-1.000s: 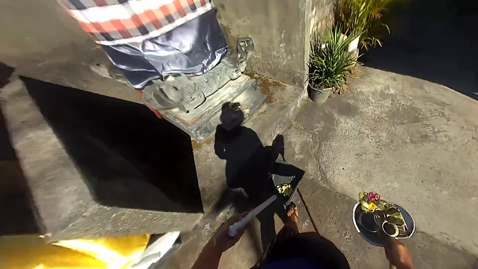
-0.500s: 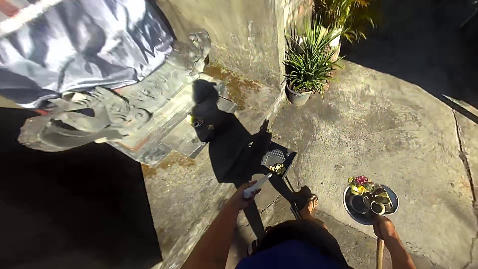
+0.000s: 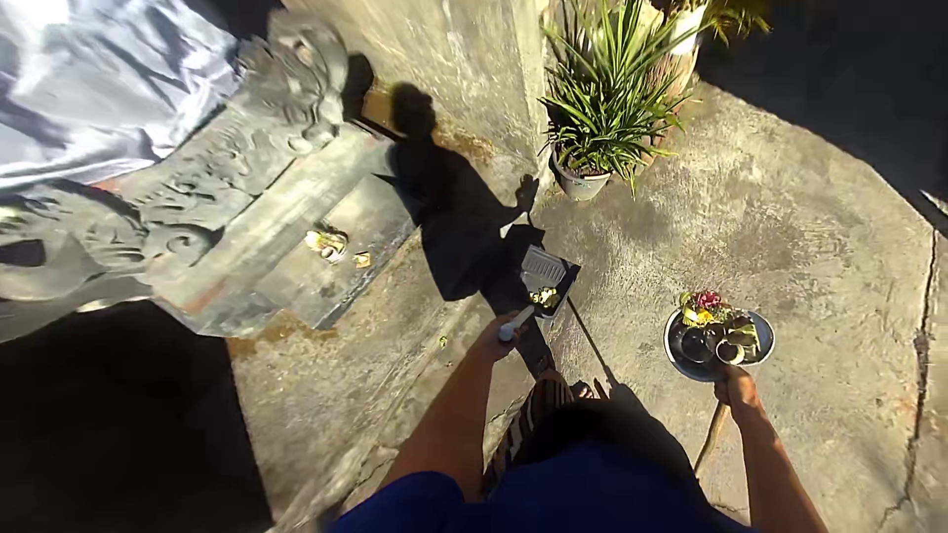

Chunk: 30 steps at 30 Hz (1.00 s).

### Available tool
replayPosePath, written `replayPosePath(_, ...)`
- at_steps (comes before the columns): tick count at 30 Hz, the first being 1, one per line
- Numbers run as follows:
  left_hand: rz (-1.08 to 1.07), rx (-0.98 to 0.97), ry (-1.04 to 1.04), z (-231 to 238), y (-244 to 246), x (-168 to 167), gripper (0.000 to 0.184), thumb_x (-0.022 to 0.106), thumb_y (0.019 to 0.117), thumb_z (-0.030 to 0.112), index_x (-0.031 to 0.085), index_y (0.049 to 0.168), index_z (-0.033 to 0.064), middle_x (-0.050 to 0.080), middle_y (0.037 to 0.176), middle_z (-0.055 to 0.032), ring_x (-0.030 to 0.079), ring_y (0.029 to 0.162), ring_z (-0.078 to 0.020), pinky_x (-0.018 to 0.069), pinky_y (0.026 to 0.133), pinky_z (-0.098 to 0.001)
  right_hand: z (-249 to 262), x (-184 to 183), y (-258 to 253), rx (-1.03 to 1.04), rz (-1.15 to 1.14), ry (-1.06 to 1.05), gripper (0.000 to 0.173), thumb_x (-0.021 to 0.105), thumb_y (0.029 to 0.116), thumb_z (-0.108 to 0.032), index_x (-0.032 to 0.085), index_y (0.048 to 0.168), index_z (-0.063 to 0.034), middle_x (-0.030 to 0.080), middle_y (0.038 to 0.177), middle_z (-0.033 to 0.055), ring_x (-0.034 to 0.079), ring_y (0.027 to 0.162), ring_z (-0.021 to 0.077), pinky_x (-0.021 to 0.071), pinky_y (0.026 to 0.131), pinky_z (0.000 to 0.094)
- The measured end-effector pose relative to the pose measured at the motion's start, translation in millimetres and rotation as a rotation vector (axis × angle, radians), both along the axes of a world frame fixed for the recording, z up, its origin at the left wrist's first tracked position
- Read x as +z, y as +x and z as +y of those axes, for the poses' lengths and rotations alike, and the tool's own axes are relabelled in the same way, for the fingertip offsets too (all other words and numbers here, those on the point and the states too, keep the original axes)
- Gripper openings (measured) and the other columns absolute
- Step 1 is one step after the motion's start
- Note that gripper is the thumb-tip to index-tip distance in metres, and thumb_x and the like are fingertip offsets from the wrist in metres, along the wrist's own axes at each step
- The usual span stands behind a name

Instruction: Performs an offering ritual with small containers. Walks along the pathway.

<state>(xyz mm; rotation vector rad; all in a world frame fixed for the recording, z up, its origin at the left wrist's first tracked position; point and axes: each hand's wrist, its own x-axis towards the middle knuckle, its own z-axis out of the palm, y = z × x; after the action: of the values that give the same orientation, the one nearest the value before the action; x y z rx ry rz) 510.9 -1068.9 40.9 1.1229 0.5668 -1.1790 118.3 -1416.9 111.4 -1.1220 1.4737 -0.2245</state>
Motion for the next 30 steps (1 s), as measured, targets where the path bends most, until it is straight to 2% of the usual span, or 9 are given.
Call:
replayPosePath(5, 0.051, 0.028, 0.013, -97, 62, -43, 0.029, 0.048, 0.1055, 0.027, 0.055, 0.128, 0.0109, 0.062, 0.08, -0.0067, 0.061, 0.06, -0.0126, 0.0523, 0.053, -0.0225, -77, -1, 67, 0.065, 0.023, -0.013, 0.029, 0.042, 0.1051, -0.016, 0.052, 0.079, -0.0102, 0.039, 0.046, -0.0044, 0.036, 0.036, 0.005, 0.0315, 0.037, 0.0216)
replayPosePath(12, 0.096, 0.044, 0.1, -210, 167, -88, 0.032, 0.051, 0.104, 0.029, 0.056, 0.134, 0.0166, 0.062, 0.084, -0.0052, 0.061, 0.063, -0.0121, 0.0523, 0.057, -0.0226, -163, 0, 176, 0.185, 0.181, -0.046, 0.027, 0.044, 0.1044, -0.015, 0.055, 0.08, -0.0086, 0.044, 0.05, -0.0053, 0.04, 0.04, 0.0051, 0.0367, 0.042, 0.0232)
replayPosePath(15, 0.12, 0.029, 0.198, -250, 205, -76, 0.039, 0.052, 0.1045, 0.033, 0.05, 0.138, 0.0149, 0.064, 0.111, -0.0119, 0.068, 0.088, -0.0202, 0.0582, 0.073, -0.0308, -197, 4, 224, 0.284, 0.246, -0.093, 0.026, 0.046, 0.1048, -0.016, 0.059, 0.085, -0.0061, 0.046, 0.056, -0.0055, 0.042, 0.044, 0.0046, 0.0391, 0.046, 0.0241)
replayPosePath(17, 0.068, -0.096, 0.404, -271, 223, -68, 0.05, 0.051, 0.1055, 0.041, 0.044, 0.145, 0.0105, 0.056, 0.132, -0.0173, 0.062, 0.11, -0.0274, 0.0554, 0.088, -0.0416, -221, 3, 250, 0.393, 0.303, -0.119, 0.027, 0.046, 0.1055, -0.017, 0.063, 0.092, -0.001, 0.049, 0.064, -0.002, 0.044, 0.051, 0.0065, 0.0423, 0.053, 0.0281)
replayPosePath(19, -0.147, -0.414, 0.64, -289, 233, -50, 0.055, 0.042, 0.1102, 0.038, 0.041, 0.151, 0.0011, 0.043, 0.153, -0.0255, 0.046, 0.139, -0.0378, 0.0418, 0.108, -0.0569, -242, 1, 271, 0.45, 0.344, -0.105, 0.027, 0.046, 0.1067, -0.018, 0.064, 0.098, 0.0016, 0.052, 0.071, 0.0013, 0.046, 0.056, 0.0088, 0.0437, 0.058, 0.0308)
replayPosePath(21, -0.567, -0.774, 0.796, -304, 237, -34, 0.047, 0.039, 0.1114, 0.027, 0.048, 0.145, -0.0052, 0.044, 0.151, -0.033, 0.041, 0.141, -0.0504, 0.0347, 0.112, -0.0669, -261, -3, 290, 0.476, 0.332, -0.084, 0.027, 0.045, 0.1075, -0.018, 0.063, 0.104, 0.0026, 0.053, 0.075, 0.0035, 0.047, 0.059, 0.0106, 0.0448, 0.06, 0.0319)
replayPosePath(26, -0.862, -0.59, 0.406, -370, 216, -4, 0.053, 0.036, 0.1114, 0.034, 0.046, 0.15, -0.0004, 0.042, 0.155, -0.0276, 0.036, 0.147, -0.0417, 0.0282, 0.121, -0.0585, -292, -16, 333, 0.562, 0.216, -0.103, 0.029, 0.047, 0.1065, -0.018, 0.064, 0.109, 0.0042, 0.058, 0.081, 0.0075, 0.051, 0.064, 0.0129, 0.0476, 0.065, 0.0347)
replayPosePath(28, -0.92, -0.614, 0.321, -393, 185, 11, 0.052, 0.034, 0.1117, 0.035, 0.046, 0.151, 0.0039, 0.041, 0.156, -0.0275, 0.034, 0.148, -0.0446, 0.0263, 0.118, -0.066, -301, -17, 349, 0.595, 0.164, -0.094, 0.029, 0.047, 0.106, -0.019, 0.065, 0.109, 0.0037, 0.058, 0.079, 0.0069, 0.051, 0.063, 0.0127, 0.0479, 0.064, 0.0345)
replayPosePath(30, -0.727, -0.465, 0.161, -418, 156, 31, 0.057, 0.028, 0.1106, 0.045, 0.042, 0.156, 0.0132, 0.037, 0.163, -0.0132, 0.032, 0.152, -0.0292, 0.0264, 0.122, -0.0557, -310, -12, 367, 0.619, 0.101, -0.061, 0.028, 0.047, 0.1058, -0.021, 0.064, 0.108, 0.0017, 0.055, 0.074, 0.0034, 0.049, 0.058, 0.0107, 0.0466, 0.059, 0.0323)
